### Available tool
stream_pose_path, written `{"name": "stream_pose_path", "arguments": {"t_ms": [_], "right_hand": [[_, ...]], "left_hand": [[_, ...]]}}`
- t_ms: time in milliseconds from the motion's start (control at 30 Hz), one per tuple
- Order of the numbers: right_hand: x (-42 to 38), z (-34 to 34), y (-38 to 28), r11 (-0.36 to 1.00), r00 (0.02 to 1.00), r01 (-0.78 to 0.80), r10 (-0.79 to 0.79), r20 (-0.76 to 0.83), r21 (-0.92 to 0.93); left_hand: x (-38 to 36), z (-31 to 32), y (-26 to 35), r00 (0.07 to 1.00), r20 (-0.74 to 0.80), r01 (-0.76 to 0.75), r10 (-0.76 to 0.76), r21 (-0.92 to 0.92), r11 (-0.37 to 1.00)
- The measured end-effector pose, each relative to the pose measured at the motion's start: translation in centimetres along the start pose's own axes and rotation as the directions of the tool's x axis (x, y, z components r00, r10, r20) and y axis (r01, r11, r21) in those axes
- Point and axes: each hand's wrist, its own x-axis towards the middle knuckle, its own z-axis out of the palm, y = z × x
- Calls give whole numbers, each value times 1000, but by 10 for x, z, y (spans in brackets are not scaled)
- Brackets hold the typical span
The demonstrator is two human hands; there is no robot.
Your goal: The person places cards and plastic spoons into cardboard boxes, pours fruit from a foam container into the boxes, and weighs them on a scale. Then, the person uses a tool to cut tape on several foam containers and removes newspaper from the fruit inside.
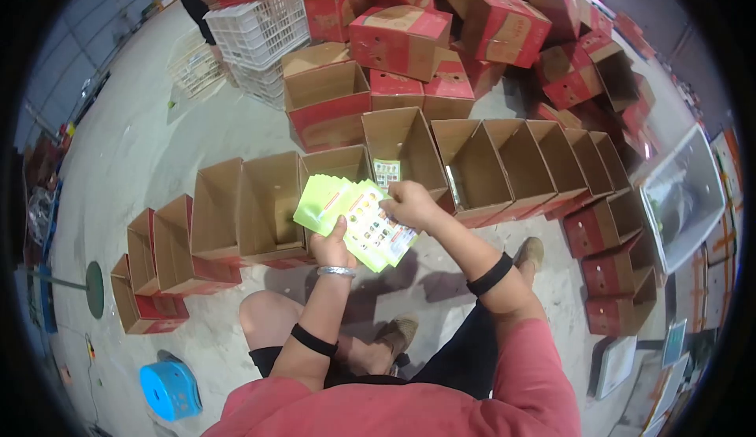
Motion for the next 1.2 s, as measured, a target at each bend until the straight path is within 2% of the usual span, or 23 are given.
{"name": "stream_pose_path", "arguments": {"t_ms": [133,167,267,333,400,433,467,500,533,600,633,667,733,800,867,900,1000,1033,1133,1167,1200], "right_hand": [[-3,30,-13,999,999,-4,6,-45,54],[-5,38,-19,998,999,10,-7,-49,69],[3,56,-49,960,996,-73,87,-37,271],[16,60,-65,943,996,22,9,-92,332],[38,65,-70,987,975,-5,40,-219,159],[54,71,-64,990,958,-23,-17,-286,-138],[68,76,-56,905,938,-57,-96,-333,-421],[72,77,-56,886,937,-191,37,-347,-422],[72,77,-58,866,958,-212,95,-269,-452],[69,96,-57,849,886,-147,-115,-449,-507],[68,102,-60,850,872,-62,-209,-443,-523],[67,107,-64,919,946,8,-135,-295,-395],[57,105,-98,993,997,69,-66,35,-99],[-4,88,-164,972,914,-39,-59,402,232],[-8,104,-177,946,873,325,-306,379,13],[-16,108,-189,903,878,424,-392,276,-68],[-17,128,-203,909,883,396,-416,218,129],[-21,127,-215,924,895,334,-373,244,187],[-4,142,-229,862,869,325,-435,236,388],[-1,145,-238,844,866,264,-421,271,466],[3,153,-245,823,853,281,-450,264,494]], "left_hand": [[2,-23,42,997,0,79,-79,35,996],[1,-32,52,998,-6,60,-60,39,997],[-5,-50,95,999,34,-35,35,5,999],[4,-74,107,998,-8,-60,60,27,998],[7,-93,118,995,-49,-79,82,50,996],[3,-98,125,993,-72,-85,89,58,995],[-1,-102,130,991,-98,-90,96,63,994],[-7,-105,134,988,-100,-115,119,52,992],[-13,-108,137,985,-100,-140,144,44,989],[-21,-117,147,978,-86,-186,189,46,981],[-23,-120,149,975,-75,-205,208,37,978],[-25,-122,151,973,-60,-223,224,24,974],[-30,-120,157,970,-52,-236,237,36,971],[-35,-114,164,960,-39,-278,279,31,960],[-37,-113,175,961,-37,-274,274,15,962],[-38,-115,182,962,-42,-270,270,9,963],[-39,-122,210,959,4,-283,283,48,958],[-36,-126,222,954,47,-299,297,38,954],[-32,-136,271,945,168,-307,279,165,937],[-33,-137,288,954,144,-292,262,268,918],[-35,-136,305,951,137,-307,277,320,896]]}}
